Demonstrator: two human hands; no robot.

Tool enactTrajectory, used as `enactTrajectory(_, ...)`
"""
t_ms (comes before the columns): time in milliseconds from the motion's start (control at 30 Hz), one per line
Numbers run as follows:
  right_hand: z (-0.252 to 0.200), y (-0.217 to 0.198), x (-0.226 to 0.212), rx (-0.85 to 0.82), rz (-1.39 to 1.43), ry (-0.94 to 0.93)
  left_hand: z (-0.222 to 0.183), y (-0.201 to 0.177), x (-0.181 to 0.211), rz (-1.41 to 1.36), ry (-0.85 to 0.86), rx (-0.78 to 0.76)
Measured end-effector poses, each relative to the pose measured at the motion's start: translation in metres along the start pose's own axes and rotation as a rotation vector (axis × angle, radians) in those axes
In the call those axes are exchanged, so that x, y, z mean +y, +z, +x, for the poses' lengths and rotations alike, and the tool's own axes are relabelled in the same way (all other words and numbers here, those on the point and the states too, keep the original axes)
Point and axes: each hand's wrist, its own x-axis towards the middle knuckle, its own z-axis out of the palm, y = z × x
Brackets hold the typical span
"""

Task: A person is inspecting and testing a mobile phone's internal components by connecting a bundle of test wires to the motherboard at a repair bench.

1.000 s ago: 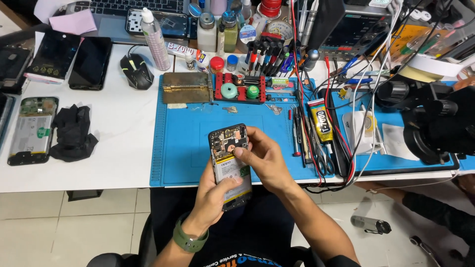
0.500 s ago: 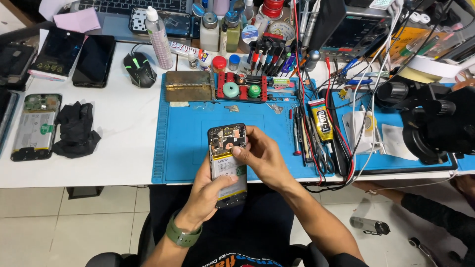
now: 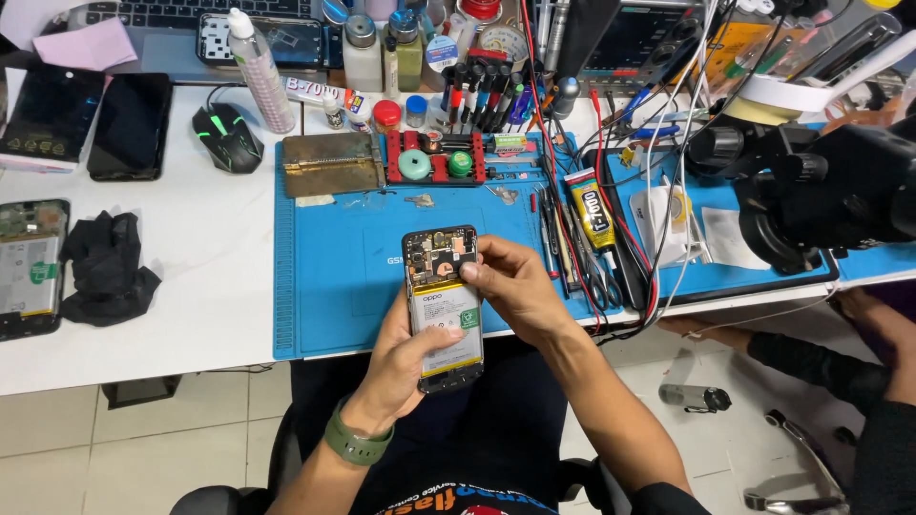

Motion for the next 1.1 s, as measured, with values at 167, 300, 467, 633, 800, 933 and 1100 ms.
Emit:
enactTrajectory(167,-0.010,0.015,-0.017,0.005,-0.056,-0.006,-0.005,0.000,-0.004,-0.028,-0.002,-0.003)
enactTrajectory(300,-0.010,0.012,-0.013,-0.019,-0.080,0.017,-0.007,-0.003,-0.005,0.007,0.021,0.010)
enactTrajectory(467,-0.016,0.014,-0.010,-0.046,-0.227,0.015,-0.013,-0.013,-0.017,0.055,0.050,0.022)
enactTrajectory(633,-0.021,0.023,-0.012,-0.078,-0.307,-0.007,-0.019,-0.028,-0.029,0.120,0.088,0.009)
enactTrajectory(800,-0.011,0.032,-0.016,-0.052,-0.370,0.036,-0.016,-0.037,-0.021,0.141,0.078,0.021)
enactTrajectory(933,-0.002,0.020,-0.006,-0.117,-0.305,0.160,-0.014,-0.022,0.003,-0.150,-0.033,0.019)
enactTrajectory(1100,0.008,0.031,-0.003,-0.050,-0.351,0.130,-0.002,-0.030,0.015,-0.277,-0.095,-0.023)
